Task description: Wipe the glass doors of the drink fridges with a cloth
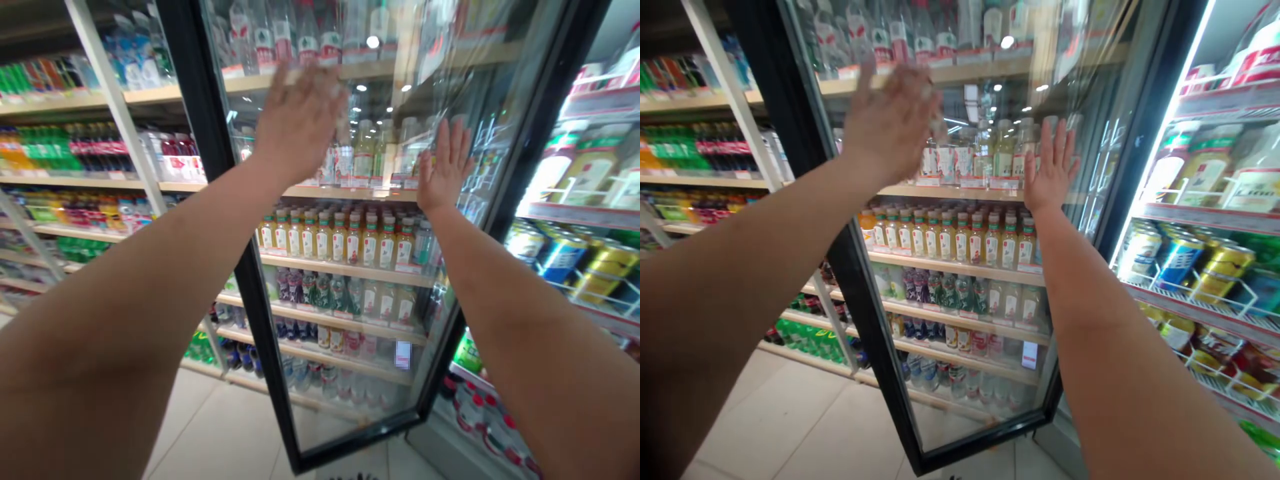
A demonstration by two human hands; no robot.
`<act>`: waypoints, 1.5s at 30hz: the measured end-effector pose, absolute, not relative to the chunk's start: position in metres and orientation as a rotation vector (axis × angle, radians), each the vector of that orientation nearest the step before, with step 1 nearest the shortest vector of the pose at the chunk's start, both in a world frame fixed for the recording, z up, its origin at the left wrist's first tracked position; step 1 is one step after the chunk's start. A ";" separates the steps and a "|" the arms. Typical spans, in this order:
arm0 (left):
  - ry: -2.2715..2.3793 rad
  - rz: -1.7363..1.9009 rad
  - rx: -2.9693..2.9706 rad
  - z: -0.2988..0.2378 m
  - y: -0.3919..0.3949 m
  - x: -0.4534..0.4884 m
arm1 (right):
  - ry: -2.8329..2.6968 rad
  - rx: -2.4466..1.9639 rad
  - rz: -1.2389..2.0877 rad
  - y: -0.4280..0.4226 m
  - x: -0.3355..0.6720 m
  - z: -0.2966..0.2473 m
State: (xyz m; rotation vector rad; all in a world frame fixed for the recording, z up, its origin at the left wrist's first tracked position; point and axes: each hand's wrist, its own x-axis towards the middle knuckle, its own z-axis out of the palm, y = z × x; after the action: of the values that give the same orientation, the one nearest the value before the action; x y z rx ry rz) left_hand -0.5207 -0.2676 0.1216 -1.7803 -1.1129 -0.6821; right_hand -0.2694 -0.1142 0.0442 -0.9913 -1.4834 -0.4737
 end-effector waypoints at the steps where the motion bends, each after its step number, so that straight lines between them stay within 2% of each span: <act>1: -1.190 -0.788 -1.623 0.130 -0.269 -0.523 | -1.483 -0.987 -0.472 -0.114 -0.269 0.044; 4: -1.291 -0.800 -1.572 0.127 -0.264 -0.520 | -1.488 -1.005 -0.471 -0.114 -0.269 0.044; 8: -1.008 -0.302 -1.969 0.090 -0.255 -0.513 | -1.473 -0.979 -0.488 -0.111 -0.269 0.043; 10: -0.892 -0.183 -1.957 0.093 -0.257 -0.518 | -1.456 -0.944 -0.495 -0.107 -0.269 0.042; 15: -1.051 -0.694 -1.440 0.140 -0.268 -0.535 | -1.435 -0.882 -0.491 -0.096 -0.269 0.040; 17: -1.082 -0.697 -1.408 0.134 -0.265 -0.530 | -1.430 -0.879 -0.503 -0.095 -0.270 0.038; 21: -0.855 -0.192 -1.777 0.087 -0.251 -0.510 | -1.527 -0.830 -0.649 -0.099 -0.272 0.036; 23: -0.742 -0.048 -1.850 0.080 -0.248 -0.510 | -1.610 -0.779 -0.725 -0.099 -0.272 0.036; 25: -0.766 -0.150 -1.767 0.092 -0.250 -0.519 | -1.640 -0.749 -0.751 -0.097 -0.272 0.037; 28: -0.965 -0.614 -1.462 0.121 -0.254 -0.536 | -1.613 -0.722 -0.751 -0.090 -0.272 0.037; 31: -1.067 -0.821 -1.327 0.118 -0.251 -0.535 | -1.590 -0.703 -0.757 -0.084 -0.272 0.037; 35: -0.814 -0.137 -1.808 0.085 -0.240 -0.517 | -1.582 -0.674 -0.775 -0.080 -0.273 0.036; 37: -0.710 0.070 -1.897 0.088 -0.237 -0.514 | -1.581 -0.667 -0.782 -0.079 -0.273 0.036; 39: -0.798 -0.094 -1.791 0.105 -0.237 -0.517 | -1.579 -0.680 -0.780 -0.078 -0.273 0.036; 43: -1.114 -0.733 -1.397 0.125 -0.231 -0.517 | -1.584 -0.696 -0.787 -0.078 -0.274 0.036; 45: -1.110 -0.634 -1.508 0.116 -0.227 -0.507 | -1.583 -0.693 -0.793 -0.078 -0.275 0.036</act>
State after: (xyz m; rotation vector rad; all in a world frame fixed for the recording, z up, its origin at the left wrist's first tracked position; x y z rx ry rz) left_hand -0.5068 -0.2268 0.1157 -1.5083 -1.1095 -0.6343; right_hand -0.2745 -0.0784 0.0360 -0.6928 -1.5832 -0.7926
